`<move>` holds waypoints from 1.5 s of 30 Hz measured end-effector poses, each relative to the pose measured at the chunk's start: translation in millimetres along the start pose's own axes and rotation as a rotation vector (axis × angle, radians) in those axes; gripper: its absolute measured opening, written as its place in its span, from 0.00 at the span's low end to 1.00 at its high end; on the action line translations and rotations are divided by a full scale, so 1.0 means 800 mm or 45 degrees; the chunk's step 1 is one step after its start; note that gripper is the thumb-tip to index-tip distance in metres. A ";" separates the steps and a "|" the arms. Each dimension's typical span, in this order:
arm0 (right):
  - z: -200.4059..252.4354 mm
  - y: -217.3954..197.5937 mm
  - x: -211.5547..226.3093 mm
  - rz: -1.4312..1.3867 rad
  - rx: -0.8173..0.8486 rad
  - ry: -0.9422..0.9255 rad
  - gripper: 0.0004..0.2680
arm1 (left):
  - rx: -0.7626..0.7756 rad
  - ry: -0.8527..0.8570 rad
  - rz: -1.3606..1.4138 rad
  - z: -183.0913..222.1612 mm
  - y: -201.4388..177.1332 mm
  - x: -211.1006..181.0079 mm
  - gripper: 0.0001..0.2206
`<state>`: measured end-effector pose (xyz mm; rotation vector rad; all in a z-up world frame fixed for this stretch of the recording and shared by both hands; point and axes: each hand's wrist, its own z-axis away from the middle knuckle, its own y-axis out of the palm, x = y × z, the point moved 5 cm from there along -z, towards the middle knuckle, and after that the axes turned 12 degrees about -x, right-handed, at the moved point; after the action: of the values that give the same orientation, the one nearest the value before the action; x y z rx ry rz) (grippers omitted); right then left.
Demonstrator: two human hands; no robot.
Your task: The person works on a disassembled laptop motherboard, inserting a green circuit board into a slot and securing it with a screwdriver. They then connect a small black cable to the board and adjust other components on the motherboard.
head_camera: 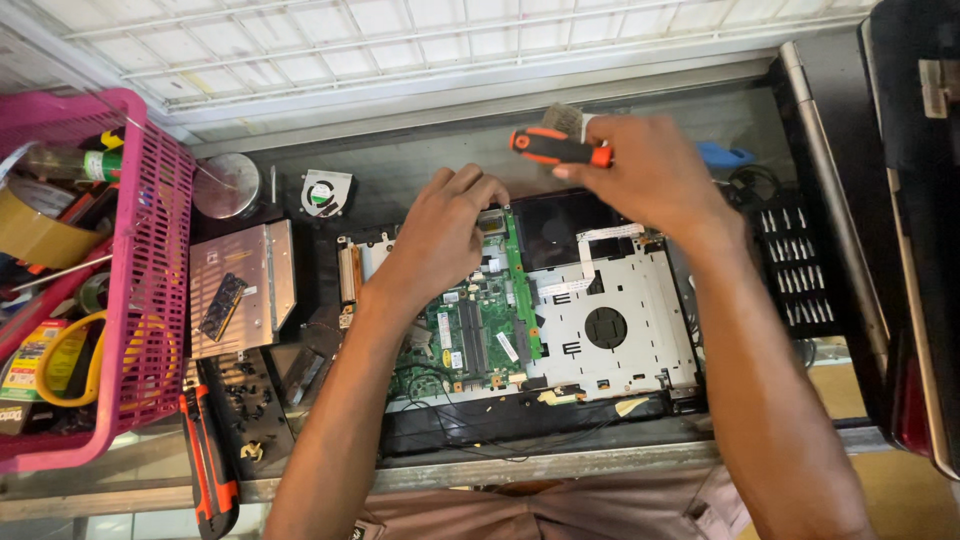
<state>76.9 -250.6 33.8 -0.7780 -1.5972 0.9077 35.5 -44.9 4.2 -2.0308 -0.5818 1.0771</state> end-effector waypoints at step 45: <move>0.091 -0.121 0.034 -0.117 0.011 -0.064 0.23 | -0.763 -0.079 -0.202 0.197 0.024 -0.189 0.08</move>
<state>-2.3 -286.5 122.1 -0.6745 -1.6582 0.8734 -177.9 -95.1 7.0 -2.4018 -1.1896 0.9444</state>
